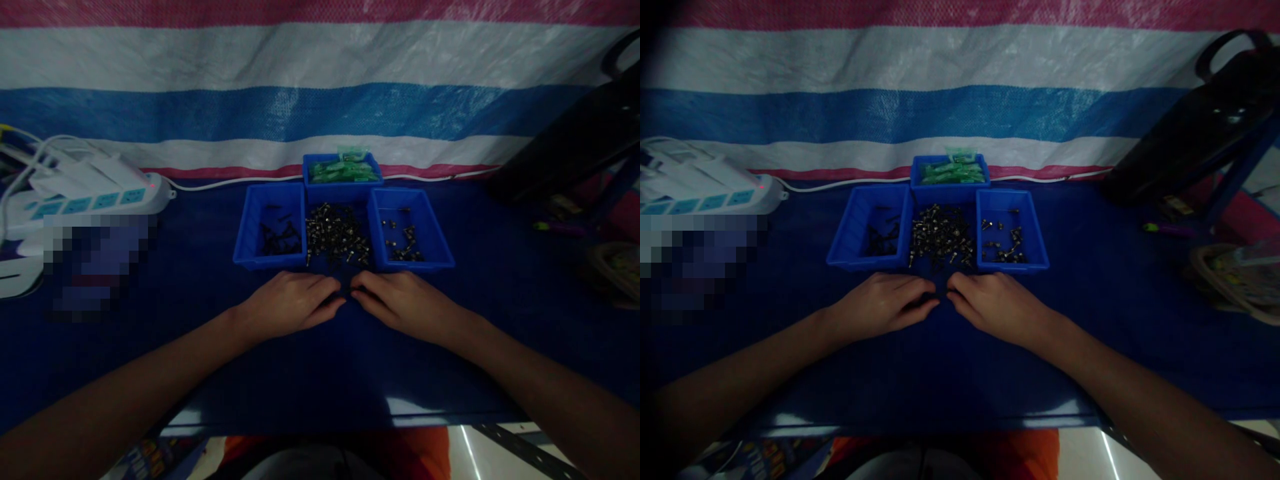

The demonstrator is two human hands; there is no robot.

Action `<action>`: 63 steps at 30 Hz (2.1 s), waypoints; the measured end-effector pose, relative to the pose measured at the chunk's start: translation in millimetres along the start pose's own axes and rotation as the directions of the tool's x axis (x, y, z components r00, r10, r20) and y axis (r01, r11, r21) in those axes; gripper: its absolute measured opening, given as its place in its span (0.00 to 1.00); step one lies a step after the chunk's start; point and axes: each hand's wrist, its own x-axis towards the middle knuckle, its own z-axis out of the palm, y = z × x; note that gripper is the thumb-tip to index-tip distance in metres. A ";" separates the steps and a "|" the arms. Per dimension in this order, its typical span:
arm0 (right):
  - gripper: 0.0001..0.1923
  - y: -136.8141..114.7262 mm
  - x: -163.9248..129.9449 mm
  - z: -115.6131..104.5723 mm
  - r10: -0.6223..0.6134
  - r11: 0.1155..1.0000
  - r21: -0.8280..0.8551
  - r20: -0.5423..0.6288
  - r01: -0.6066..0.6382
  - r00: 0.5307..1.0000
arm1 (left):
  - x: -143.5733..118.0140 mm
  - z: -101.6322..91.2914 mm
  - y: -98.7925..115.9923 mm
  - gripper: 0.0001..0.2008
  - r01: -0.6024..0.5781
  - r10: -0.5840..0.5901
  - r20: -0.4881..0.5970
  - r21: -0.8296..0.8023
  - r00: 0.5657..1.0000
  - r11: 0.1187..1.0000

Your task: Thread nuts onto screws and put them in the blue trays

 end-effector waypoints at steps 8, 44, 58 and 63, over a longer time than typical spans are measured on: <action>0.09 -0.1 -0.9 -0.6 0.011 1.000 0.007 0.003 -0.011 1.000 | 0.4 -0.4 0.3 0.13 0.006 -0.008 0.061 0.023 0.998 1.000; 0.09 0.6 -1.3 1.7 -0.079 0.993 -0.090 0.002 0.079 0.997 | -0.6 3.5 -1.7 0.08 -0.096 0.105 -0.160 0.066 0.981 0.993; 0.09 -0.7 -1.9 1.0 -0.075 0.992 -0.098 -0.002 0.075 0.997 | -0.7 0.3 -2.1 0.08 -0.133 0.147 -0.158 0.099 0.976 0.986; 0.09 0.0 -1.7 1.1 -0.078 0.992 -0.101 -0.005 0.077 0.997 | -1.0 1.0 -2.9 0.10 -0.116 0.128 -0.120 0.097 0.985 0.988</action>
